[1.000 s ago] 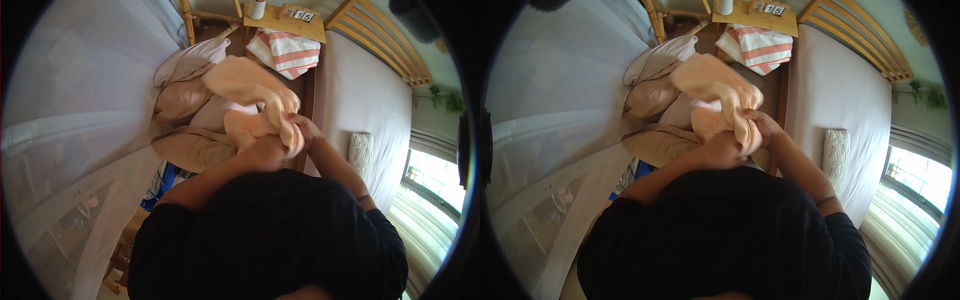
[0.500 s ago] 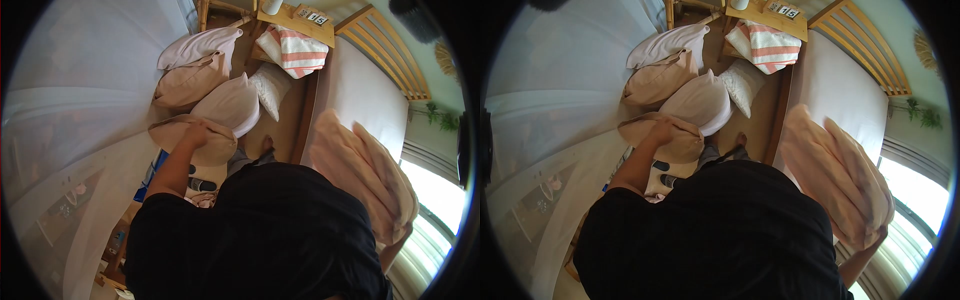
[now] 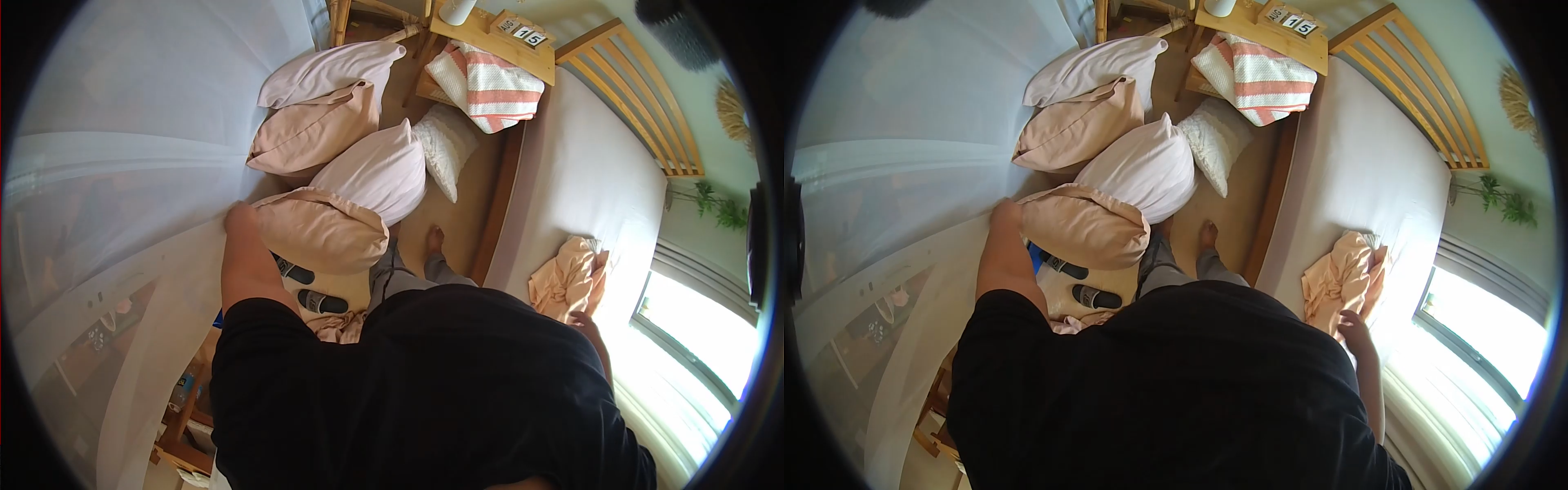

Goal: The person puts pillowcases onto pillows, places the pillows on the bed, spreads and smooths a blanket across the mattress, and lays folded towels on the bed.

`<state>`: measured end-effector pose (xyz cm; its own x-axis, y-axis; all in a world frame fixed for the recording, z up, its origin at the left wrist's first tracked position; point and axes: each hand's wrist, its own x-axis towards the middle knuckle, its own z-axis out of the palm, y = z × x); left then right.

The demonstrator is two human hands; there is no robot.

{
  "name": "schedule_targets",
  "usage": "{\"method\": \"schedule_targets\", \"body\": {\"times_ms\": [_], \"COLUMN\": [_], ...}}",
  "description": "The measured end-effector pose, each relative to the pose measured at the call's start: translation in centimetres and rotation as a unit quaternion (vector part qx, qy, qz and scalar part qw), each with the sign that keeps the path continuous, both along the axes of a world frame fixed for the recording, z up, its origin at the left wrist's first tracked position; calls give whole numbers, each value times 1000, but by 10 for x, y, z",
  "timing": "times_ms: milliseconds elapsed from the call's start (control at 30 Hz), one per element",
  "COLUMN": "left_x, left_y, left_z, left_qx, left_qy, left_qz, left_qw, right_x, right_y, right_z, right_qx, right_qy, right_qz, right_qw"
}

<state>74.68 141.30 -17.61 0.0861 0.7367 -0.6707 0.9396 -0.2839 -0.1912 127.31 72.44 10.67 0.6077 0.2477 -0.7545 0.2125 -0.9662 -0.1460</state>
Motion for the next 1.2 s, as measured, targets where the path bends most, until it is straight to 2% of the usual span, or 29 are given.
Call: {"method": "schedule_targets", "body": {"times_ms": [33, 67, 100, 133, 200, 267, 333, 367, 400, 467, 533, 667, 733, 767, 833, 933, 1000, 1067, 1100, 1167, 1200], "left_x": [-13, -13, -8, -3, -1, -9, -29, -26, -18, -6, 6, 23, 52, 63, 91, 135, 156, 173, 181, 196, 202], "left_y": [5, 4, 1, -5, -24, -47, -68, -83, -104, -143, -182, -268, -315, -335, -372, -414, -430, -439, -443, -448, -448], "left_z": [-15, -14, -8, -2, 15, 18, 2, 15, 38, 83, 121, 154, 193, 208, 236, 301, 344, 390, 412, 451, 467], "left_qx": [-36, -37, -67, -98, -101, -103, -66, -61, -104, -141, -164, -124, -99, -96, -17, 38, 65, 54, 60, 96, 99], "left_qy": [24, 26, 45, 63, 39, 16, -71, -71, -152, -235, -334, -421, -437, -433, -390, -400, -443, -498, -501, -566, -568], "left_qz": [-92, -90, -51, -11, -35, -61, -228, -229, -107, 14, 129, 113, 24, 19, -105, -138, -161, -53, -65, 0, -13], "left_qw": [995, 995, 995, 993, 993, 993, 969, 969, 977, 962, 919, 891, 894, 896, 915, 905, 880, 864, 861, 819, 817], "right_x": [-14, -26, -33, -37, -44, -41, -34, -30, -25, -20, -13, -3, -5, -7, -12, -41, -57, -64, -61, -54, -47], "right_y": [34, 54, 63, 74, 92, 100, 99, 95, 89, 73, 52, -2, -16, -17, -32, -19, -17, -17, -23, -32, -37], "right_z": [-7, -14, -26, -29, -33, -35, -37, -38, -38, -36, -39, -66, -72, -72, -93, -70, -57, -41, -37, -34, -22], "right_qx": [13, 58, 74, 73, 112, 108, 110, 104, 98, 109, 121, 148, 148, 143, 277, 316, 337, 354, 362, 349, 355], "right_qy": [81, 113, 120, 120, 127, 117, 104, 92, 78, 68, 57, 64, 73, 71, 38, 50, 32, -16, -26, -99, -108], "right_qz": [-55, -40, 19, 23, 121, 149, 177, 190, 204, 205, 209, 230, 280, 313, 375, 392, 403, 451, 446, 481, 474], "right_qw": [995, 991, 990, 990, 978, 976, 973, 972, 971, 970, 969, 960, 946, 936, 884, 862, 850, 819, 818, 798, 798]}}
